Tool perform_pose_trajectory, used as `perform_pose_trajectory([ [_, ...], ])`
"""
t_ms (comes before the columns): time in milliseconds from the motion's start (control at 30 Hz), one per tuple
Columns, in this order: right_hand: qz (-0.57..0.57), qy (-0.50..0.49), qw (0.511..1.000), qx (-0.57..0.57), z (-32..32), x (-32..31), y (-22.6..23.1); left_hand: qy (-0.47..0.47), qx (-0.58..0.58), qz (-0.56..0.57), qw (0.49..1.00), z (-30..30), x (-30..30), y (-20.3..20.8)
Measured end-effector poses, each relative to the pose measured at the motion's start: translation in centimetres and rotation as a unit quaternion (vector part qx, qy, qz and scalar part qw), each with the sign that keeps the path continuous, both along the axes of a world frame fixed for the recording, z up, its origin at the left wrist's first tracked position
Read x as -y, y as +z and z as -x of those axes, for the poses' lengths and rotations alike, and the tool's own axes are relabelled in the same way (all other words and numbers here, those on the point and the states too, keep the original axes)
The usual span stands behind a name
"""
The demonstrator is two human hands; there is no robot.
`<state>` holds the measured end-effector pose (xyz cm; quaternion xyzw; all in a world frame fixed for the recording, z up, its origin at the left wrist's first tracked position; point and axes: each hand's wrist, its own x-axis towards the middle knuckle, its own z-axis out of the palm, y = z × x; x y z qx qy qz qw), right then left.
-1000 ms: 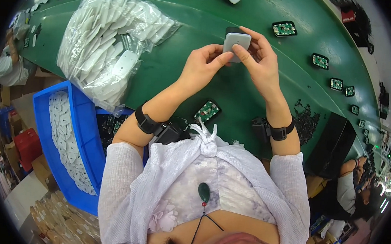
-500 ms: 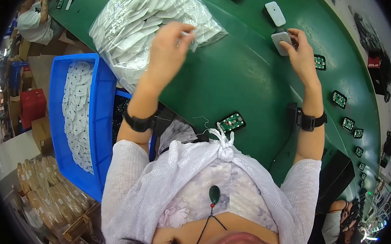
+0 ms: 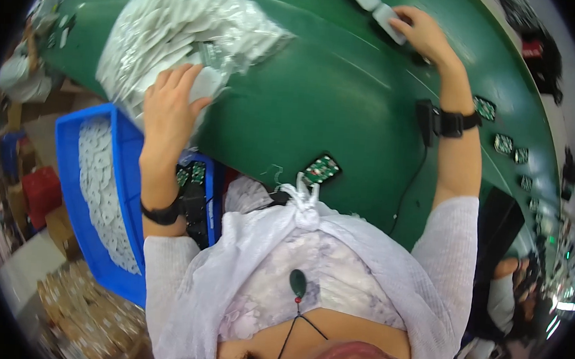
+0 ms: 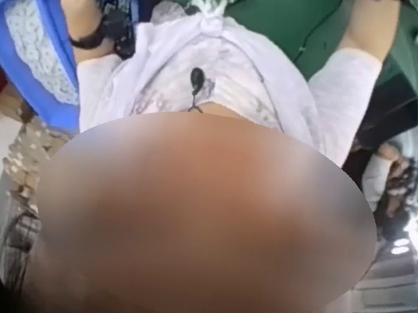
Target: The person places a small black component into a white plastic cover, inserts a screw by hand, and then presses the cover onto a black electronic housing. They then place the assembled unit onto the green conveyor belt and repeat the process.
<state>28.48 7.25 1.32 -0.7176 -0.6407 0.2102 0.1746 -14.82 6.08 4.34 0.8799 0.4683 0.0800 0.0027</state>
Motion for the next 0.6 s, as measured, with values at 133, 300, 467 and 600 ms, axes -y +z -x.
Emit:
perform_pose_trajectory([
  [133,-0.074,-0.024,0.995,0.069,-0.5,0.7,0.9,-0.026,-0.065,0.022,0.997,0.9,1.4,-0.7],
  [300,-0.216,-0.085,0.970,0.071,-1.4,7.9,6.4,-0.046,-0.014,0.000,0.999,1.2,0.2,-2.5],
  [467,-0.091,-0.268,0.958,-0.050,-0.7,15.8,10.1,0.038,0.064,-0.002,0.997,0.7,0.3,-4.8],
  [600,-0.132,-0.249,0.956,0.084,-3.3,22.8,6.3,0.086,0.268,0.009,0.959,-0.6,-1.2,-5.2],
])
